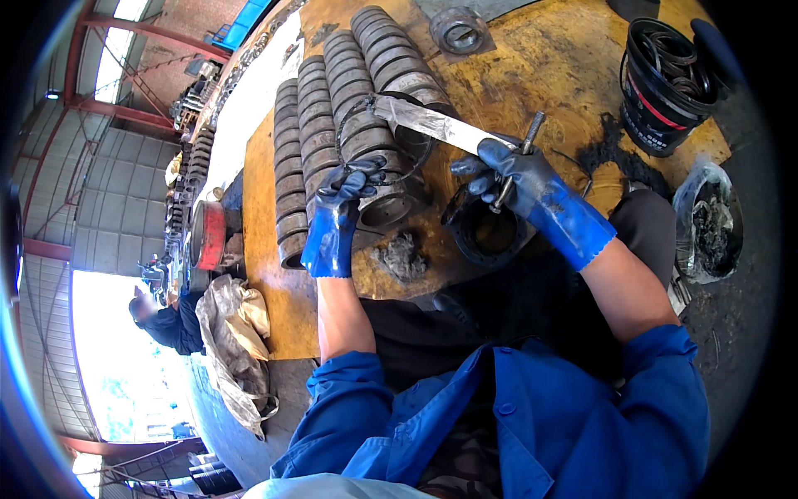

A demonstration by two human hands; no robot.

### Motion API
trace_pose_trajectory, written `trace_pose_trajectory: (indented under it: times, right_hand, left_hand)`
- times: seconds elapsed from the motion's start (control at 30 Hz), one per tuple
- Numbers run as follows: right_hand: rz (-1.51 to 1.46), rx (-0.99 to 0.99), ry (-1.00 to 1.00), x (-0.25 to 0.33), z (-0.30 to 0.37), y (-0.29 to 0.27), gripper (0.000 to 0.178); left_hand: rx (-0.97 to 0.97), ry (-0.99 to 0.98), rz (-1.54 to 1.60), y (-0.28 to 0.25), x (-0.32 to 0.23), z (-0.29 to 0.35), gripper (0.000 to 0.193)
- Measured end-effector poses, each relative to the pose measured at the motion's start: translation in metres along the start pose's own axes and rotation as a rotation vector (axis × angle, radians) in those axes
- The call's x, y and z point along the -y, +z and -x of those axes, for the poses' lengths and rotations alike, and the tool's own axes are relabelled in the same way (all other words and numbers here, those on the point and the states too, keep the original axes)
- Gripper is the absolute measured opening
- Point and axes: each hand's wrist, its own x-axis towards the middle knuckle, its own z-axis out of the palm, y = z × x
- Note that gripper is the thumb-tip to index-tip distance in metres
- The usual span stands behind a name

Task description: The person sits on the floor and uses a hammer to strike metal rings, then scrapes them with a metal tool to remove residue. The person repeatedly picks up rings from a pile, cleans them, and places them into a bucket.

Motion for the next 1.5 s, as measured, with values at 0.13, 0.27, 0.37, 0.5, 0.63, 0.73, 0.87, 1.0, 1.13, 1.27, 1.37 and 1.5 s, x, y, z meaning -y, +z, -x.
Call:
trace_pose_trajectory:
  times: [0.13, 0.27, 0.37, 0.5, 0.63, 0.73, 0.87, 1.0, 1.13, 1.27, 1.37, 1.5]
  right_hand:
    - [0.190, -0.008, -0.017, 0.001, 0.008, 0.006, 0.042]
    - [0.374, -0.003, -0.004, 0.004, 0.011, 0.018, 0.045]
    - [0.451, -0.014, -0.023, 0.005, 0.014, 0.014, 0.044]
    - [0.547, -0.001, -0.029, 0.009, 0.017, 0.017, 0.040]
    - [0.625, 0.050, -0.019, 0.001, 0.012, 0.021, 0.040]
    - [0.653, 0.069, -0.007, 0.000, 0.015, 0.019, 0.041]
    - [0.258, 0.023, -0.043, 0.002, 0.014, 0.017, 0.040]
    - [-0.047, -0.108, 0.039, -0.003, 0.004, 0.003, 0.036]
    - [-0.254, -0.073, 0.107, -0.013, -0.002, -0.003, 0.023]
    - [-0.322, -0.011, 0.122, -0.017, -0.007, -0.009, 0.010]
    - [-0.305, -0.059, 0.128, -0.015, -0.009, -0.011, 0.011]
    - [-0.288, -0.028, 0.068, -0.012, -0.006, -0.004, 0.011]
  left_hand:
    - [0.073, -0.050, -0.027, -0.007, 0.005, -0.004, 0.027]
    - [0.101, -0.091, -0.026, -0.014, 0.012, -0.005, 0.025]
    - [0.108, -0.106, -0.033, -0.007, 0.007, -0.005, 0.025]
    - [0.097, -0.135, -0.037, -0.007, 0.014, -0.009, 0.023]
    - [0.211, -0.171, -0.083, -0.029, 0.039, -0.018, 0.021]
    - [0.103, -0.150, -0.075, -0.010, 0.033, -0.017, 0.019]
    - [-0.254, -0.186, 0.067, -0.010, 0.022, -0.016, 0.027]
    - [-0.299, 0.086, -0.720, 0.017, -0.017, -0.004, 0.028]
    - [-0.416, 0.073, 0.067, 0.010, -0.006, -0.006, 0.028]
    - [-0.405, 0.263, -0.448, 0.010, -0.002, -0.007, 0.028]
    - [-0.335, 0.206, -0.599, 0.014, -0.010, -0.003, 0.026]
    - [-0.183, -0.077, -0.016, -0.003, 0.003, -0.005, 0.030]
